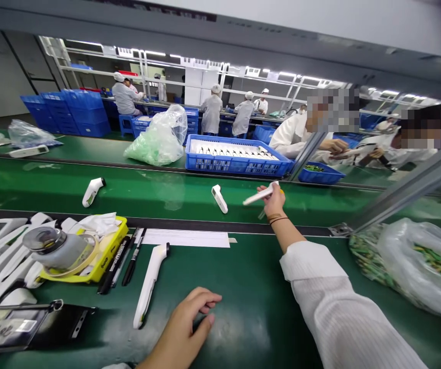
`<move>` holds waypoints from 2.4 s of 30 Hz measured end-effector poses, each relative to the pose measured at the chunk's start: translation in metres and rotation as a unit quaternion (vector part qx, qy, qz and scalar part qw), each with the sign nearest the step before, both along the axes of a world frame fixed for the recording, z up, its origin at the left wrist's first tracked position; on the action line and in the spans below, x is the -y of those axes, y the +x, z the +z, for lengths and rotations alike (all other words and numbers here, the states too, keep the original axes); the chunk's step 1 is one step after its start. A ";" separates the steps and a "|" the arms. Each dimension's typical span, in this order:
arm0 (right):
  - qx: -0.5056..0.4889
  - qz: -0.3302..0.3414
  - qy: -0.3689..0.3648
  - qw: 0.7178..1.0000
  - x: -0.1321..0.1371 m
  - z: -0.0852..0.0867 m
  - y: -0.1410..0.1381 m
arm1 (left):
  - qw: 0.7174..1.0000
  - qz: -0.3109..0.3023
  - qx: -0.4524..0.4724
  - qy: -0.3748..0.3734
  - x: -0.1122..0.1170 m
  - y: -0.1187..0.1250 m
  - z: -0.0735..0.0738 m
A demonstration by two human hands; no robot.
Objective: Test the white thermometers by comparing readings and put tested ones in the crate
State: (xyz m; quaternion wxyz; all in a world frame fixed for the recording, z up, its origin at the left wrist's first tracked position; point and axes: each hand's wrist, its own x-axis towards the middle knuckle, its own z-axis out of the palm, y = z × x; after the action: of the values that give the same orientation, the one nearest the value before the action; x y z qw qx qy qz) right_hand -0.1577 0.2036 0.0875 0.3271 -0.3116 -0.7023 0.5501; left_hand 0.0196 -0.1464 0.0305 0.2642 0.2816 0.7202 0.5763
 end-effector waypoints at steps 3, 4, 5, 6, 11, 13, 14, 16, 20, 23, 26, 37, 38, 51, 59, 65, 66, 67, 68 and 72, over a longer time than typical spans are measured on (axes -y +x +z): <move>-0.035 0.079 -0.095 0.992 0.019 0.014 0.028 | 1.000 0.008 -0.009 -0.006 -0.001 0.002 0.003; -0.036 0.113 -0.122 0.985 0.026 0.018 0.042 | 1.000 0.010 -0.012 -0.005 0.000 0.002 0.004; -0.034 0.148 -0.146 0.977 0.035 0.020 0.057 | 1.000 0.010 -0.016 -0.004 0.000 0.003 0.005; -0.031 0.183 -0.167 0.968 0.044 0.022 0.073 | 1.000 0.009 -0.020 -0.003 0.000 0.003 0.006; -0.037 0.285 -0.236 0.928 0.091 0.020 0.159 | 0.999 0.004 -0.046 0.005 0.003 0.005 0.007; -0.043 0.329 -0.265 0.905 0.106 0.015 0.189 | 0.999 0.003 -0.052 0.010 0.003 0.006 0.007; -0.042 0.354 -0.276 0.893 0.113 0.012 0.202 | 0.998 0.003 -0.056 0.012 0.003 0.006 0.007; -0.031 0.391 -0.280 0.876 0.126 0.006 0.223 | 0.998 0.004 -0.064 0.014 0.003 0.006 0.008; -0.013 0.390 -0.280 0.877 0.148 -0.004 0.245 | 0.997 0.000 -0.075 0.015 0.003 0.007 0.008; 0.000 0.386 -0.327 0.863 0.162 -0.010 0.250 | 0.997 -0.002 -0.075 0.015 0.003 0.007 0.010; 0.011 0.398 -0.352 0.847 0.170 -0.015 0.251 | 0.997 -0.002 -0.079 0.014 0.003 0.007 0.012; 0.034 0.395 -0.407 0.823 0.174 -0.021 0.256 | 0.998 0.029 -0.048 0.041 0.002 0.007 0.004; 0.030 0.404 -0.401 0.822 0.175 -0.021 0.256 | 0.997 0.036 -0.036 0.051 0.002 0.008 0.003; 0.086 0.555 -0.279 0.779 0.193 -0.032 0.271 | 0.982 0.028 0.038 0.180 0.003 0.019 0.011; 0.092 0.554 -0.237 0.793 0.191 -0.026 0.274 | 0.984 0.027 0.041 0.172 0.003 0.018 0.013; 0.091 0.555 -0.257 0.786 0.190 -0.030 0.272 | 0.985 0.033 0.023 0.168 0.003 0.018 0.013; 0.090 0.554 -0.260 0.785 0.190 -0.031 0.272 | 0.985 0.034 0.020 0.168 0.002 0.018 0.012; 0.090 0.554 -0.261 0.786 0.190 -0.032 0.271 | 0.985 0.035 0.016 0.167 0.002 0.018 0.011; 0.092 0.551 -0.260 0.788 0.191 -0.032 0.271 | 0.985 0.037 0.013 0.167 0.002 0.018 0.010; 0.102 0.538 -0.256 0.796 0.192 -0.034 0.270 | 0.985 0.042 0.005 0.167 0.002 0.019 0.008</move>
State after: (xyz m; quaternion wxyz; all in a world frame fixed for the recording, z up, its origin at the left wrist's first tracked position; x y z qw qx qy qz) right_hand 0.1120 0.0112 0.0532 -0.1874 -0.0100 -0.6194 0.7623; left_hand 0.0381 -0.1482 0.0380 0.1928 0.2879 0.6239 0.7005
